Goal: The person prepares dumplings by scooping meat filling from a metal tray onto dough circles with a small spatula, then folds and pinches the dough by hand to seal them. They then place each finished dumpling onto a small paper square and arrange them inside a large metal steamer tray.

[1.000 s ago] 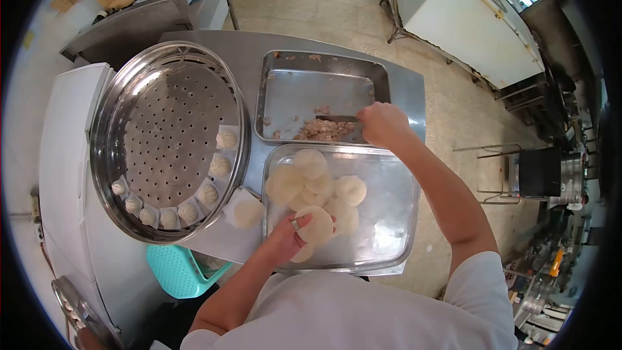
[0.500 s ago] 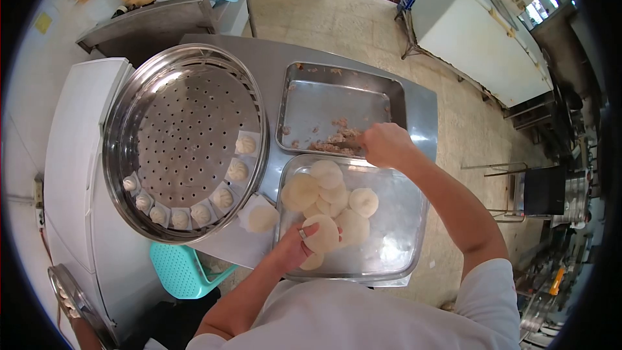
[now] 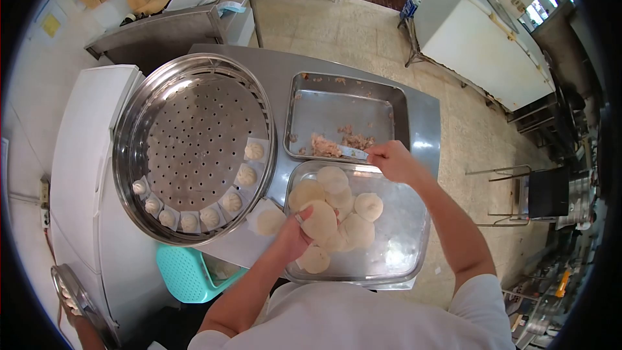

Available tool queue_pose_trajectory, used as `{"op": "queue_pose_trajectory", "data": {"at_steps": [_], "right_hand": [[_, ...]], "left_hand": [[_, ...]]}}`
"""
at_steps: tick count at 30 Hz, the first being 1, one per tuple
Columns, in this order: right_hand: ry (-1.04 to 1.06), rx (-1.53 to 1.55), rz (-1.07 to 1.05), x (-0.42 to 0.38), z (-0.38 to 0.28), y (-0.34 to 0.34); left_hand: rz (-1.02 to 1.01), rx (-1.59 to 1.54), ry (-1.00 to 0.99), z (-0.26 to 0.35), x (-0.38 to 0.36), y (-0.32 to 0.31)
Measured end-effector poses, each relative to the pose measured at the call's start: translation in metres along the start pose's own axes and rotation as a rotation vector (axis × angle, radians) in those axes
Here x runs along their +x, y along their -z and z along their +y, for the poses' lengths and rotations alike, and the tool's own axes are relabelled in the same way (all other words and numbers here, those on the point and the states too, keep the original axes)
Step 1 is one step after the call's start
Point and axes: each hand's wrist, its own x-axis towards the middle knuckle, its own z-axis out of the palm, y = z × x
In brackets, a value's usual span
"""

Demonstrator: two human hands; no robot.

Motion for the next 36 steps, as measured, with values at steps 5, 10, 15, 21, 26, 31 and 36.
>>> {"op": "queue_pose_trajectory", "data": {"at_steps": [5,10,15,21,26,31,36], "right_hand": [[-0.043,0.477,0.260,-0.041,-0.001,-0.038],[0.130,0.478,0.467,-0.080,-0.016,-0.102],[0.109,0.023,0.622,-0.103,-0.006,-0.133],[0.153,0.142,0.692,-0.142,-0.008,-0.121],[0.196,-0.100,0.669,-0.125,-0.029,-0.100],[0.181,-0.280,0.584,-0.133,-0.027,-0.083],[0.345,-0.411,0.534,-0.113,-0.025,-0.071]], "left_hand": [[0.120,-0.074,-0.126,0.028,0.043,-0.037],[-0.031,-0.260,-0.289,0.046,0.072,-0.087],[0.073,-0.251,-0.382,0.035,0.096,-0.079],[0.196,-0.187,-0.459,0.031,0.097,-0.053],[0.166,-0.194,-0.422,0.033,0.083,-0.057],[0.128,-0.251,-0.387,0.046,0.064,-0.064],[0.076,-0.206,-0.296,0.052,0.054,-0.051]]}}
